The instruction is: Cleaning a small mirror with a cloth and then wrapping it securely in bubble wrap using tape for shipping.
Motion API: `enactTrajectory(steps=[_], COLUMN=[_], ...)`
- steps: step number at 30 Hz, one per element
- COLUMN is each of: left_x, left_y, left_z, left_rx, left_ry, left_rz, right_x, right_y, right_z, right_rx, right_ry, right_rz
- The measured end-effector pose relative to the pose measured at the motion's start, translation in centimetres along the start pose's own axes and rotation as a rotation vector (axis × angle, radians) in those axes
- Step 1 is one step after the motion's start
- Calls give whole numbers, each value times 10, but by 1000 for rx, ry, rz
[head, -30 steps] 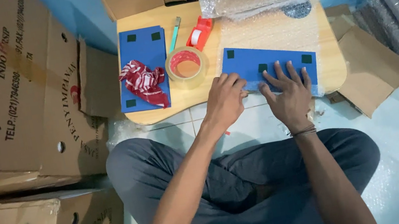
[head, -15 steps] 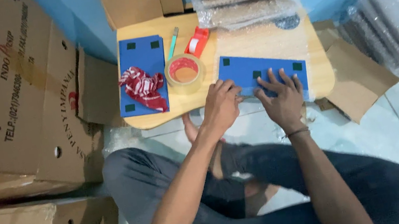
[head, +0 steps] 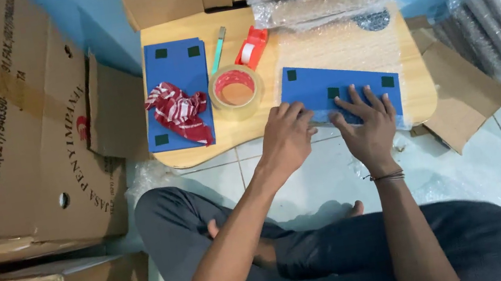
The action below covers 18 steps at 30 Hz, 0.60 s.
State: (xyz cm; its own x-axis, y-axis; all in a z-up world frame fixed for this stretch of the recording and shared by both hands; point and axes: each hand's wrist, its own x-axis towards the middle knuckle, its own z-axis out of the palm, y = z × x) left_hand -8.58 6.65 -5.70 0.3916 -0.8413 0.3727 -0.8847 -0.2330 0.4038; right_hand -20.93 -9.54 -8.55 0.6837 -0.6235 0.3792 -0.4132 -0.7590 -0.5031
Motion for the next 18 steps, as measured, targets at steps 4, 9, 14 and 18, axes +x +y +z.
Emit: enactTrajectory(steps=[4,9,14,18], left_x=[6,24,81,127], left_y=[6,-11,-63,-104], left_z=[-15,-38,-64,-65], left_rx=[23,-134,75,282], left_ry=[-122,-94,107,-127], left_rz=[-17,-34,-105,-500], right_x=[4,10,15,16], right_y=[-2,1,7,5], right_z=[-4,-9,-8,-12], right_rx=[30,36,-5,-20], right_ry=[0,-50,-82,-75], right_rz=[-8,12,-5,-16])
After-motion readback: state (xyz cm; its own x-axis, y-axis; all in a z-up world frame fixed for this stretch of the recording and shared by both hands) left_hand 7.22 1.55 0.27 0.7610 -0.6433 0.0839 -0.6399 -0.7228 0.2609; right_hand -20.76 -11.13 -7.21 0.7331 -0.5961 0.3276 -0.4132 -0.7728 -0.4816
